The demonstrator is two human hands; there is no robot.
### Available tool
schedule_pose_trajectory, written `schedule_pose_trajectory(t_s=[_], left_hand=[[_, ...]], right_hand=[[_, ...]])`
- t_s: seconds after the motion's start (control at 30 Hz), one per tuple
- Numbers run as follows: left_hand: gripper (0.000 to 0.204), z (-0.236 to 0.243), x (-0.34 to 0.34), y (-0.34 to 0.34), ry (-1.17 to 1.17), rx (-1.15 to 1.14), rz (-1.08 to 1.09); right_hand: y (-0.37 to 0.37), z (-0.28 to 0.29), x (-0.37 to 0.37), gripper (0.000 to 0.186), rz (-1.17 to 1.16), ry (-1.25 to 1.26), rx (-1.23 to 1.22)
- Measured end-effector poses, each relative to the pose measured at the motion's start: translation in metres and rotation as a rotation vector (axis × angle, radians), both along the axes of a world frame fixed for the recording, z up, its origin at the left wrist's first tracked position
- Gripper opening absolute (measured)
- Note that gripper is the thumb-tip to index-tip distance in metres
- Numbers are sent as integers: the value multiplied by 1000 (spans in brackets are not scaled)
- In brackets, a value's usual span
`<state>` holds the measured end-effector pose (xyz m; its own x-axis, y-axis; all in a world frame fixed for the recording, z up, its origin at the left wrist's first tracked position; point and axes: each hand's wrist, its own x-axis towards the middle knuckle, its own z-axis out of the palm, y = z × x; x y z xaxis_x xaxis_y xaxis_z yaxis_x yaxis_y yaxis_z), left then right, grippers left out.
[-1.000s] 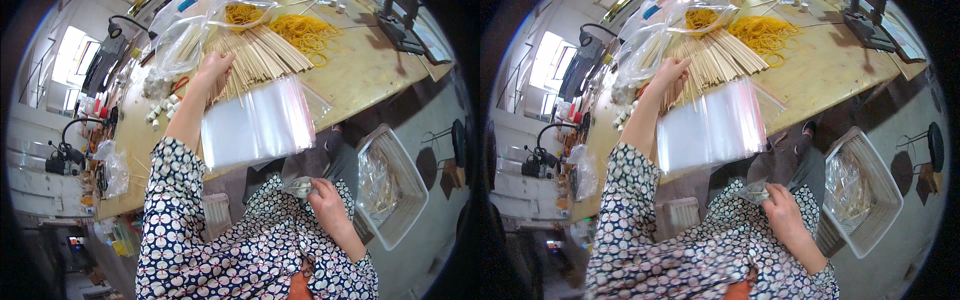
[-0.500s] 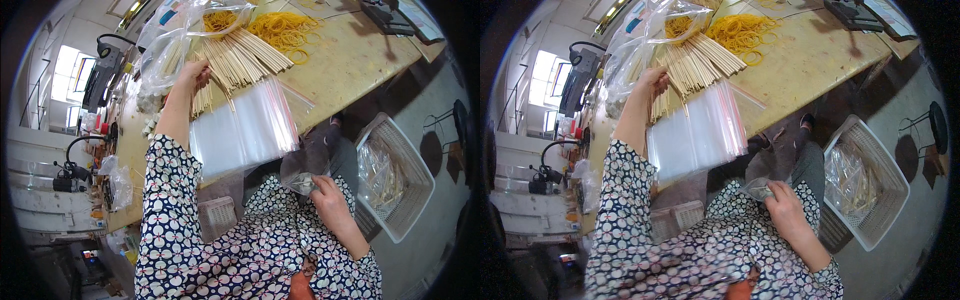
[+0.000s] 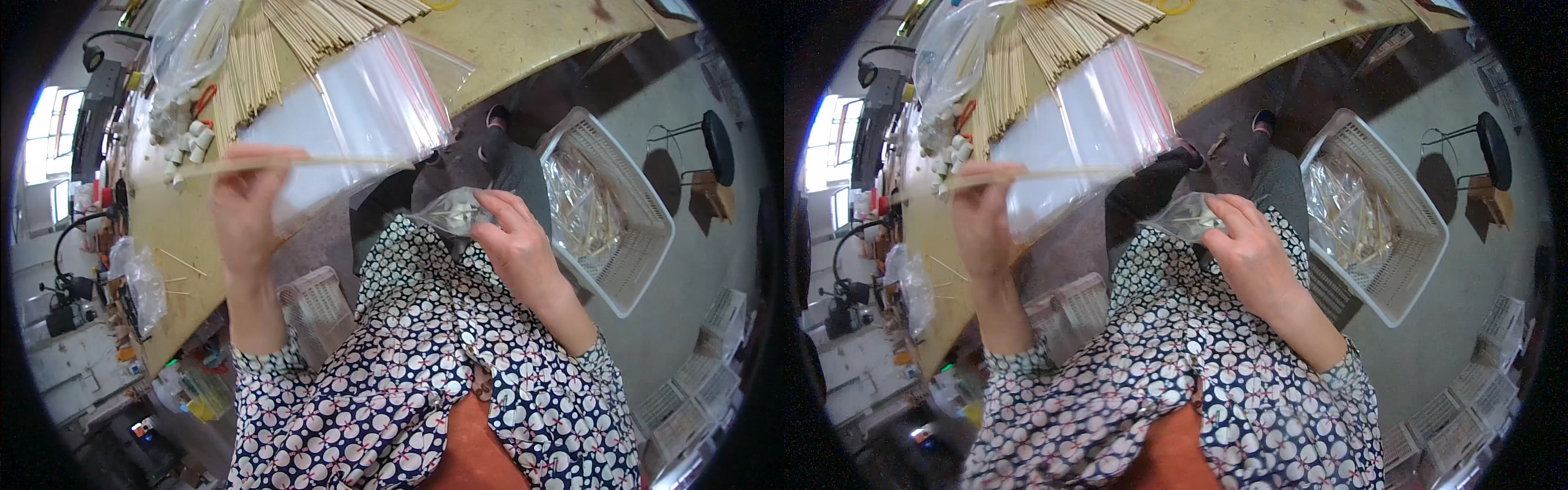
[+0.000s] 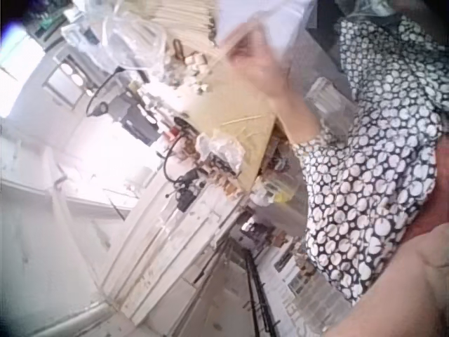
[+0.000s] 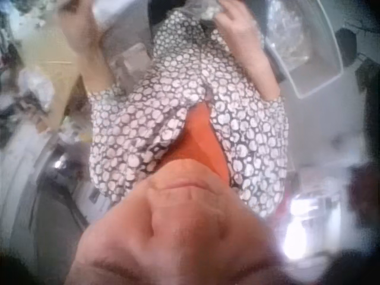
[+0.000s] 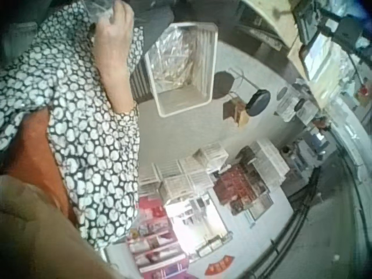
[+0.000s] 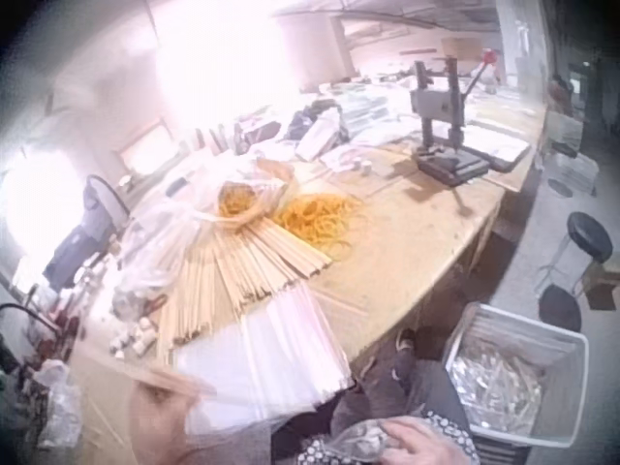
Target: The person repeatedly picks up small wooden sticks and white cylindrical pieces from a workbench, places them into clear plastic bags, and seals the bags. The person also adds yellow rubber bands to some bags. The packed bags are placed into a white basket.
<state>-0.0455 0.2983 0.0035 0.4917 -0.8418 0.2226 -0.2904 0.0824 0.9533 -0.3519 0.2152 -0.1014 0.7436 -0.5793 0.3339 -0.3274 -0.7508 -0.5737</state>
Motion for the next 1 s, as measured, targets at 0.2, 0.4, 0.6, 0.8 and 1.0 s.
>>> schedule_pose_trajectory(t_s=[0.2, 0.4, 0.6, 0.8, 1.0], left_hand=[[15, -43, -61, 27, -361, -65, -195], [17, -83, -84, 18, -303, -77, -206], [15, -54, -73, 43, 166, 134, -153], [14, -43, -60, 59, 202, 34, -60], [15, -79, -82, 50, 136, 174, -78]], right_hand=[[3, 19, 17, 10, 58, 13, -86], [8, 17, 26, 15, 147, -13, -77], [7, 10, 19, 16, 148, 49, -69], [5, 5, 15, 15, 141, 82, -77], [16, 26, 24, 12, 157, 53, -91]])
